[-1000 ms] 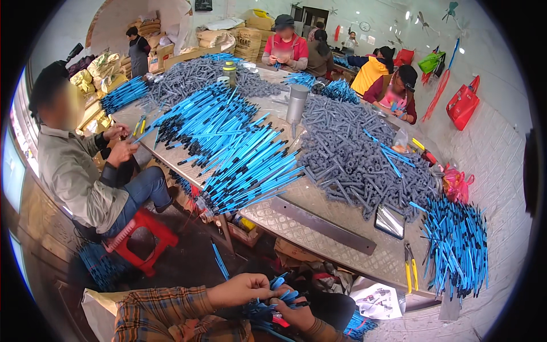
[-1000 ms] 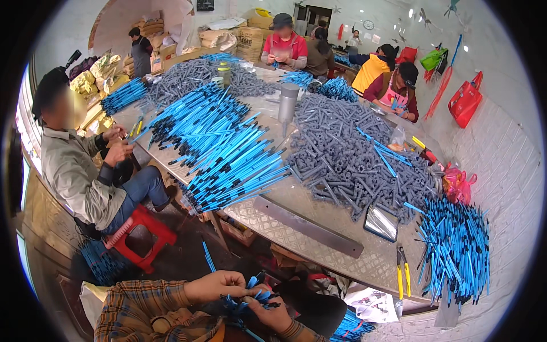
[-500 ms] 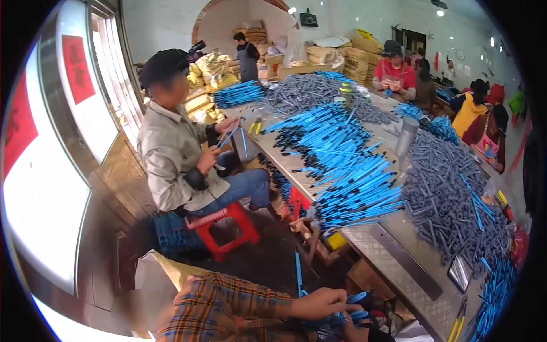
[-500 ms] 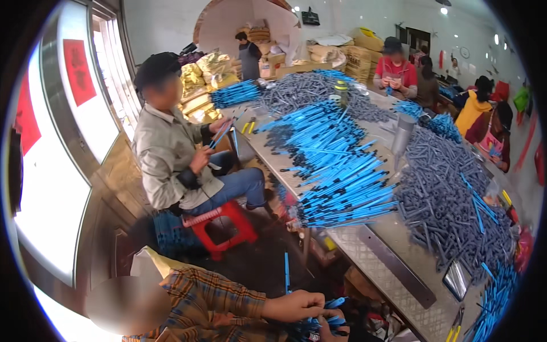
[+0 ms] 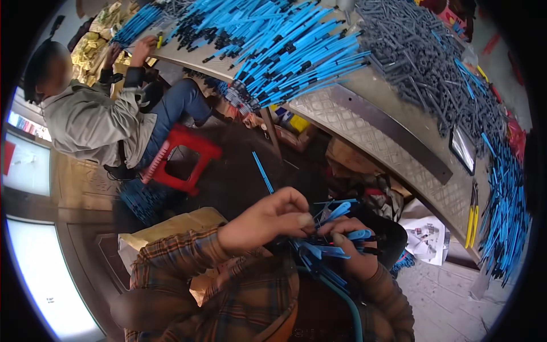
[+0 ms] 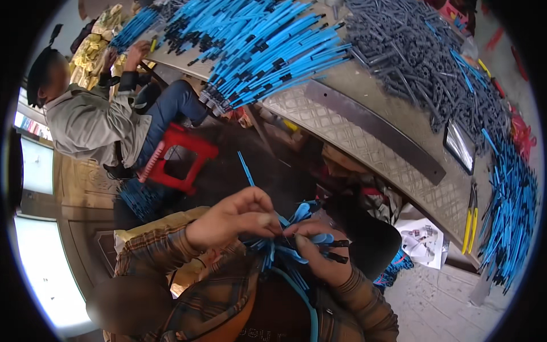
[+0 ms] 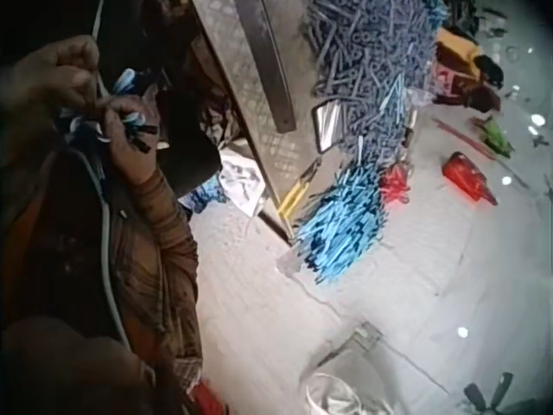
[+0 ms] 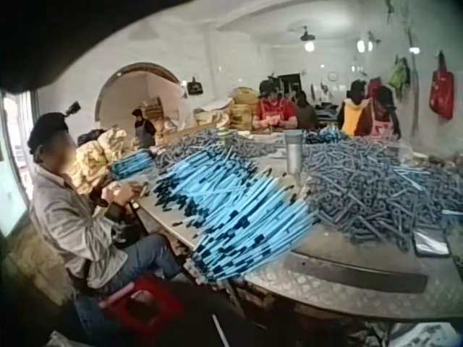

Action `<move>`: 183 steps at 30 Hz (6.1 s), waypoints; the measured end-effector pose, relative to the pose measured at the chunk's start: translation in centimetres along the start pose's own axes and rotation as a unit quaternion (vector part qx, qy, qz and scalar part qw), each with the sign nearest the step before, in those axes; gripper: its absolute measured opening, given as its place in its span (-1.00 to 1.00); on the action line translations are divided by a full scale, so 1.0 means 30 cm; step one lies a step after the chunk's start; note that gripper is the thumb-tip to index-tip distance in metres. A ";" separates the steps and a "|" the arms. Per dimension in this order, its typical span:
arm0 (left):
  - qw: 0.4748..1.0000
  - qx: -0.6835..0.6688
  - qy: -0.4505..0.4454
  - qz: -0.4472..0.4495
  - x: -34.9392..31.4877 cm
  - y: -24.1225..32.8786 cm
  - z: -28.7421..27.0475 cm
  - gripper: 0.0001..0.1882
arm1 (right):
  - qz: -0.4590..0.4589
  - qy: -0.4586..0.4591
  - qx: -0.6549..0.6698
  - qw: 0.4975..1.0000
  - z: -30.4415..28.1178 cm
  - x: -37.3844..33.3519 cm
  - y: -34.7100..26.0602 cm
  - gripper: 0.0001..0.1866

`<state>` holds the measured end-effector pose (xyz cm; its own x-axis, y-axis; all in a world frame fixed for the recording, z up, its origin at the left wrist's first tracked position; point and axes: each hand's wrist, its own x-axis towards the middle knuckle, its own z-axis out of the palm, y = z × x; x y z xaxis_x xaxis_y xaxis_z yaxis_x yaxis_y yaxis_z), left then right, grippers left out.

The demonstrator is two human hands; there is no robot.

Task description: The person bundles blue plastic rods together using zip ties and pliers.

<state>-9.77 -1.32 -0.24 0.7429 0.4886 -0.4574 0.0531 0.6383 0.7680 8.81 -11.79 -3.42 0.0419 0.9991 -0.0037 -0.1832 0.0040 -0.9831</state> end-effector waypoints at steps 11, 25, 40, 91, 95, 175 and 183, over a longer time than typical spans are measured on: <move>0.909 0.234 0.343 0.035 0.117 -0.394 -0.407 -0.45 | 0.068 -0.061 0.014 0.996 -0.020 -0.018 -0.021 -0.88; 0.605 0.754 0.010 0.256 0.139 -0.308 -0.359 -0.93 | 0.114 -0.104 0.043 0.987 -0.036 -0.029 -0.061 -0.87; 0.769 0.589 0.196 0.154 -0.037 -0.308 -0.286 -0.94 | 0.003 -0.192 -0.032 0.981 -0.032 -0.053 -0.055 -0.86; 0.946 0.258 -0.189 0.055 0.055 -0.055 -0.045 -0.87 | -0.101 -0.082 -0.204 0.970 0.056 -0.052 -0.103 -0.84; 0.936 0.260 -0.212 0.109 0.057 -0.056 -0.051 -0.86 | -0.084 -0.058 -0.177 0.979 0.054 -0.056 -0.091 -0.82; 0.996 0.020 -0.052 0.068 0.014 -0.104 0.001 -0.84 | -0.338 -0.030 -0.421 0.841 0.005 -0.035 0.048 -0.91; 0.991 0.014 -0.113 0.070 -0.019 -0.072 -0.042 -0.85 | -0.161 -0.040 -0.245 0.955 -0.094 -0.075 -0.067 -0.49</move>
<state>-11.16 -2.23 -2.19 0.8750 0.4229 -0.2357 -0.0452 0.5559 0.8300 11.87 -14.16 -1.95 -0.0593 0.9495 0.3081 0.3095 0.3109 -0.8986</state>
